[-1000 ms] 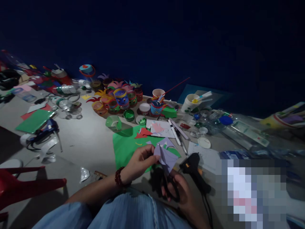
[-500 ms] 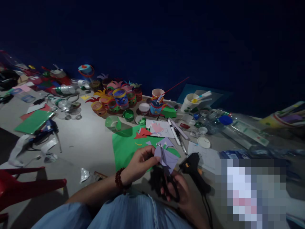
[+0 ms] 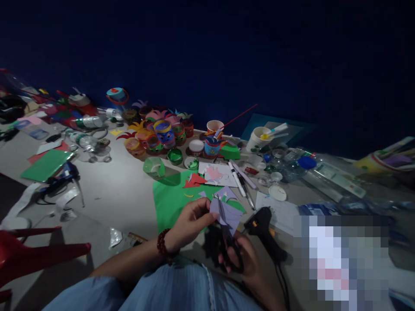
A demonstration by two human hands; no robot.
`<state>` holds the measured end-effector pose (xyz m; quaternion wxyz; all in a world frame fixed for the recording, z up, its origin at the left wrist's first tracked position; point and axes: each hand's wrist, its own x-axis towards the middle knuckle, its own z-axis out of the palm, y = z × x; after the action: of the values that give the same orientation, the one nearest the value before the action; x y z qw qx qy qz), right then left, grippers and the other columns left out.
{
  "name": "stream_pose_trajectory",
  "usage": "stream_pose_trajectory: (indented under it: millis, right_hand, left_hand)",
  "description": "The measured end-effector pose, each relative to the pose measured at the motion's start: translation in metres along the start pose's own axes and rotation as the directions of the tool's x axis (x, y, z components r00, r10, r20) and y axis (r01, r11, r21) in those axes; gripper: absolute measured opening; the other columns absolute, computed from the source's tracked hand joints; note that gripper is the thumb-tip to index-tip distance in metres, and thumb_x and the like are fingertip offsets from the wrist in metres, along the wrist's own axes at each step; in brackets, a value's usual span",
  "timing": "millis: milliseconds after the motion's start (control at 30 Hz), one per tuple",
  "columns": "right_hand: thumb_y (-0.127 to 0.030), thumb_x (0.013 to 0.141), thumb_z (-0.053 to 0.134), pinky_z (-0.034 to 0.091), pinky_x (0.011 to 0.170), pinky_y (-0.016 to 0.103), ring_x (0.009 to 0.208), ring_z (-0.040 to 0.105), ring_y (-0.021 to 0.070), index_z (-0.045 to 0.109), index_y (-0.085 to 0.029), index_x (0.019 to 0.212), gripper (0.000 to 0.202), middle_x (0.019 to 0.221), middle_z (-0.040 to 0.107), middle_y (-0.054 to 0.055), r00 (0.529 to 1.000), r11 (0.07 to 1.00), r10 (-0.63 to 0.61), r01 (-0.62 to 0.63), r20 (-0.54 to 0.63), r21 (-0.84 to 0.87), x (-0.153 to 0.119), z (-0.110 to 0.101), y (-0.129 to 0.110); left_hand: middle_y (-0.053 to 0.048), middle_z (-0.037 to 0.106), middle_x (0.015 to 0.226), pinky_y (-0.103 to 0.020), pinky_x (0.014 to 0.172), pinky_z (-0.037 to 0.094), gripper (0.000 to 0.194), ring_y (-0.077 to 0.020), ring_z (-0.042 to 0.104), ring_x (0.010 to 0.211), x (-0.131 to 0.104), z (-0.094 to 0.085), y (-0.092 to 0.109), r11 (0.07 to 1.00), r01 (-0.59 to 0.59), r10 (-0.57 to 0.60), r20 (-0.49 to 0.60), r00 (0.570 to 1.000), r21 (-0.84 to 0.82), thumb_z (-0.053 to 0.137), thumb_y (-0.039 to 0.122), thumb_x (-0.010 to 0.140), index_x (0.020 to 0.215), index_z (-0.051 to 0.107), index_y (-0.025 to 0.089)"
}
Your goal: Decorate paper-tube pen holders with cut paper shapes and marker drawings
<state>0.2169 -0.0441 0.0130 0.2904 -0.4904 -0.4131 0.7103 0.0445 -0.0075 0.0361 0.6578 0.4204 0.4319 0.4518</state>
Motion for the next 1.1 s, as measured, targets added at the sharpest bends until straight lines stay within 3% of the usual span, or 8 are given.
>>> stream_pose_trajectory:
  millis: [633,867,967,1100]
  right_hand:
    - [-0.083,0.055,0.062,0.032,0.038,0.022,0.039,0.040,0.0101,0.060,-0.021,0.078,0.067,0.047,0.049,-0.005,0.999,0.998,0.046,-0.046,0.011,0.053,0.002,0.001,0.000]
    - [-0.081,0.057,0.064,0.036,0.041,0.022,0.045,0.047,0.0125,0.062,-0.019,0.093,0.072,0.055,0.053,-0.003,0.999,0.999,0.036,-0.036,-0.005,0.041,-0.001,-0.003,0.006]
    - [-0.078,0.057,0.065,0.037,0.042,0.023,0.047,0.047,0.0141,0.063,-0.021,0.093,0.067,0.056,0.053,-0.002,0.999,0.999,0.033,-0.033,0.019,-0.012,-0.001,-0.004,0.007]
    - [-0.076,0.060,0.064,0.038,0.043,0.025,0.048,0.045,0.0141,0.063,-0.023,0.088,0.060,0.058,0.053,-0.002,0.999,1.000,0.002,-0.001,0.047,-0.029,0.000,-0.004,0.005]
  left_hand:
    - [0.000,0.057,0.069,-0.025,0.067,0.041,0.032,-0.0126,0.051,0.066,-0.003,0.002,0.005,1.000,0.014,-0.015,-0.022,1.000,-0.019,0.074,0.041,0.078,0.073,0.057,0.015]
    - [0.002,0.054,0.067,-0.023,0.062,0.037,0.029,-0.0115,0.046,0.063,0.001,-0.004,0.006,1.000,0.010,-0.010,-0.016,1.000,0.006,0.072,0.038,0.080,0.074,0.054,0.017]
    - [0.004,0.049,0.066,-0.022,0.058,0.033,0.028,-0.0104,0.041,0.060,0.003,-0.006,0.008,1.000,0.003,-0.002,-0.046,0.999,0.021,0.072,0.039,0.079,0.076,0.054,0.017]
    - [0.003,0.049,0.068,-0.024,0.063,0.037,0.029,-0.0126,0.044,0.066,0.003,-0.006,0.011,0.998,0.008,-0.005,-0.067,0.998,0.056,0.072,0.040,0.077,0.075,0.054,0.018]
